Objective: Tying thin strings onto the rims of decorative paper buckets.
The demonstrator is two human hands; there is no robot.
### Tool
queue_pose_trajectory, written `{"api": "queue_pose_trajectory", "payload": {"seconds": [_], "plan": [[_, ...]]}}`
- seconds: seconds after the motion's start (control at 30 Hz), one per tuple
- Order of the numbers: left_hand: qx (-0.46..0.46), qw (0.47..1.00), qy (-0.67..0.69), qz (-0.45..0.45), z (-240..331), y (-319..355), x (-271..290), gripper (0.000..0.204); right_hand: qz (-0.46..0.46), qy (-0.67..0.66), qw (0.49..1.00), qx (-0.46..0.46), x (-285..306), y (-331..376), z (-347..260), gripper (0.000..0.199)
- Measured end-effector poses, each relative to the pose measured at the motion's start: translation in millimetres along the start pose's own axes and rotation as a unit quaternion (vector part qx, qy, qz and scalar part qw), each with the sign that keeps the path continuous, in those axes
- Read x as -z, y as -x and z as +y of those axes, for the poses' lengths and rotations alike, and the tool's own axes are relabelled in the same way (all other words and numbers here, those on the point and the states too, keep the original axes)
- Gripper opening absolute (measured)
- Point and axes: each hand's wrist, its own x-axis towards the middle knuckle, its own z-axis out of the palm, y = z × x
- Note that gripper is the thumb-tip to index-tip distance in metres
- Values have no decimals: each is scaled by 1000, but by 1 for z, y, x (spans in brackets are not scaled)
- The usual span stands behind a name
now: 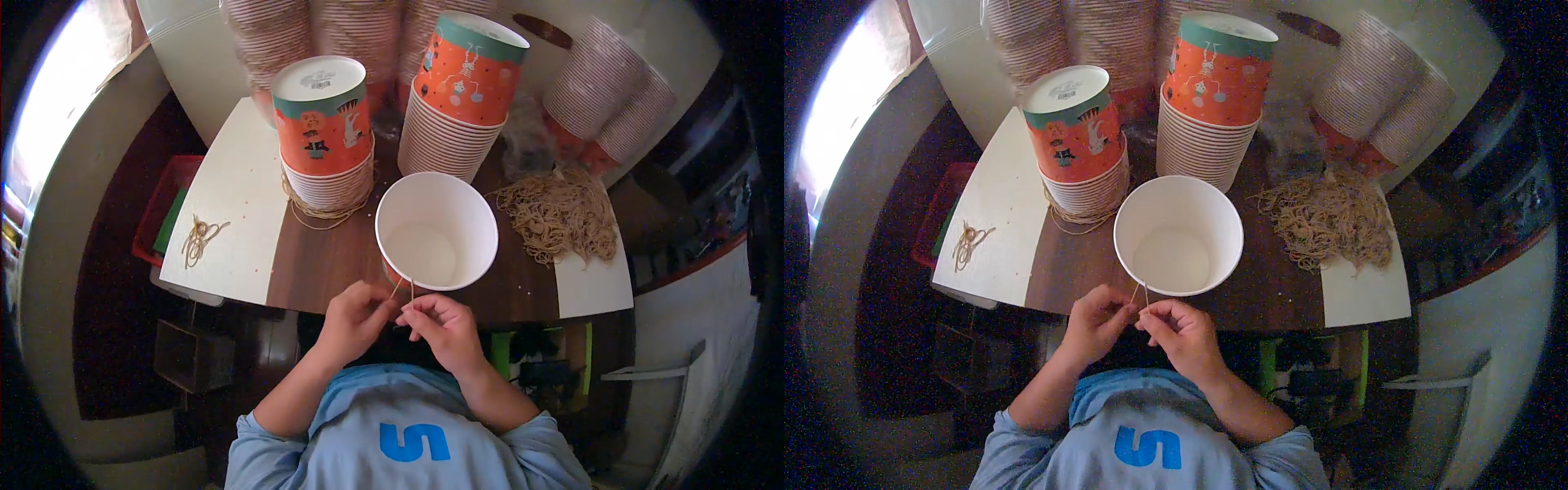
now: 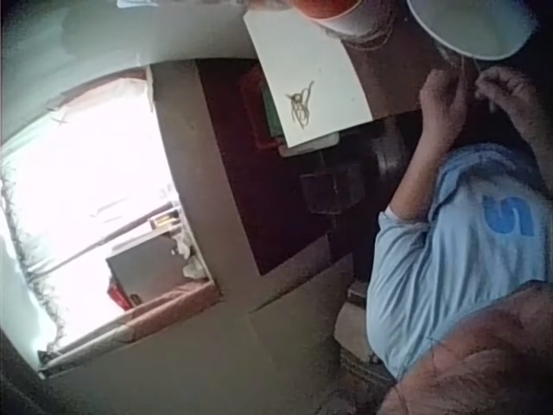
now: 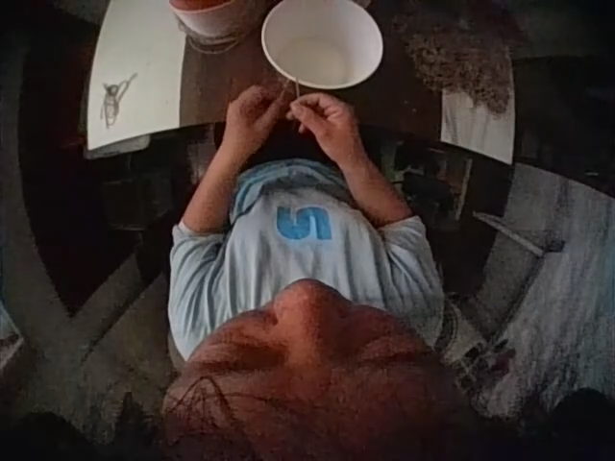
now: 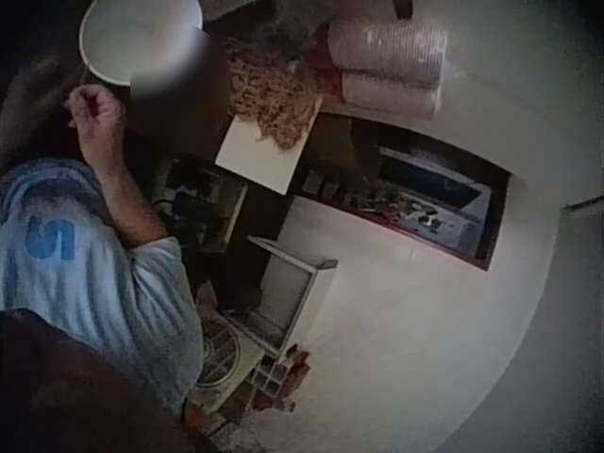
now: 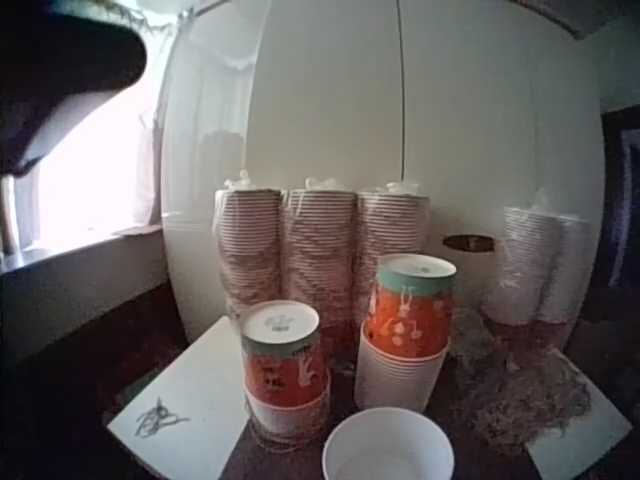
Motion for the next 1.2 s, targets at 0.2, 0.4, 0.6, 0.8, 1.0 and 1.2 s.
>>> {"api": "queue_pose_trajectory", "payload": {"seconds": [0.2,0.4,0.6,0.8,1.0,1.2], "plan": [[170,893,415,-34,-14,29,-4,9,44,-127,991,16,-14,8,20,13],[188,818,541,-62,6,30,-10,8,23,160,976,143,-27,29,25,10],[125,817,559,-68,9,30,-7,9,51,394,855,334,-16,31,3,16],[139,819,555,-44,19,32,-11,8,99,380,843,367,-11,24,-6,21],[144,854,499,-24,21,33,-13,8,100,413,816,391,-14,14,1,23],[33,946,319,41,24,29,-12,18,85,335,870,352,-10,13,-3,16]]}}
